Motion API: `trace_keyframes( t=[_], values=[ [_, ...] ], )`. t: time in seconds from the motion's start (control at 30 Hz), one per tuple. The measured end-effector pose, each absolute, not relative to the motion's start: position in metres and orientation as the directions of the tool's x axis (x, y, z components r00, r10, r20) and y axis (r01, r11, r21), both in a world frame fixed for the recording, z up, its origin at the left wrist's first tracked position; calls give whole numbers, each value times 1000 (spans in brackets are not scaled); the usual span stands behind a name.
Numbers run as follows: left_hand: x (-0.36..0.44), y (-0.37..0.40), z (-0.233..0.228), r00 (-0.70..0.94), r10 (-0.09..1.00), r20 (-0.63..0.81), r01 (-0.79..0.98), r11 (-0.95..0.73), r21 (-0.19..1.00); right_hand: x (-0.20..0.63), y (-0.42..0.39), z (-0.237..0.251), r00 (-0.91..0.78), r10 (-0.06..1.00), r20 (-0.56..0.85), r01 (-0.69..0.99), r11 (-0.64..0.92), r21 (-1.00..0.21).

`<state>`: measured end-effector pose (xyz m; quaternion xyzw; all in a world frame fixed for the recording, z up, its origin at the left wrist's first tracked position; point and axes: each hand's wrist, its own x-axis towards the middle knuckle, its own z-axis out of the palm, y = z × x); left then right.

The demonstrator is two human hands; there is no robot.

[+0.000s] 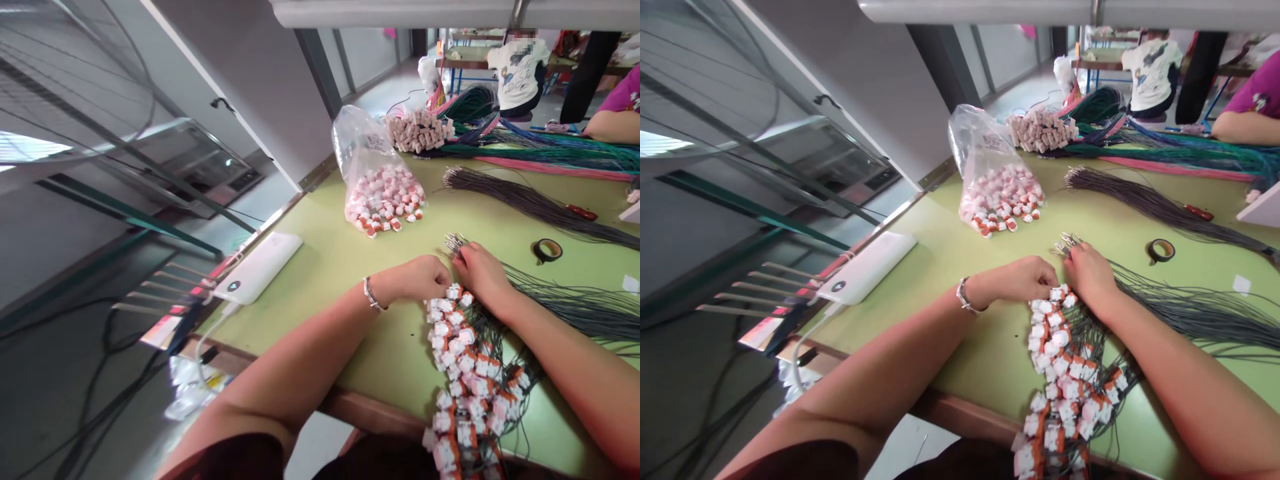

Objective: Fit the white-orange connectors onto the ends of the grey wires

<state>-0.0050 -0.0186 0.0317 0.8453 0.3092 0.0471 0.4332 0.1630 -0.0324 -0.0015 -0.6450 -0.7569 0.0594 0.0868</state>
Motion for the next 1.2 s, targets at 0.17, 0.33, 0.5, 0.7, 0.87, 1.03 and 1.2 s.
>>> trace_keyframes(
  t=[0.17, 0.33, 0.5, 0.7, 0.87, 1.03, 1.2],
  values=[
    [-28, 5, 29, 343, 930, 133, 766, -359, 534, 165, -34, -6, -117, 984, 136, 947, 152, -284],
    [-47, 35, 12, 95, 966, 239, 934, -170, 314, 168, -34, -9, -25, 980, 196, 843, 125, -523],
    [-45, 44, 1, 152, 973, 175, 919, -204, 338, 170, -33, -7, 31, 983, 182, 601, 127, -789],
    [-33, 26, 7, 188, 980, 69, 421, -145, 895, 170, -34, 1, 83, 992, 97, 394, 56, -917],
    [-13, 2, 14, 422, 880, -220, -60, 269, 961, 170, -36, 2, 86, 992, 96, 368, 57, -928],
    [-6, -1, 9, 423, 843, -333, -237, 457, 857, 170, -37, 1, 85, 987, 135, 390, 92, -916],
    [-4, 0, 6, 458, 815, -355, -288, 514, 808, 169, -39, 2, 73, 979, 192, 438, 142, -888]
  ],
)
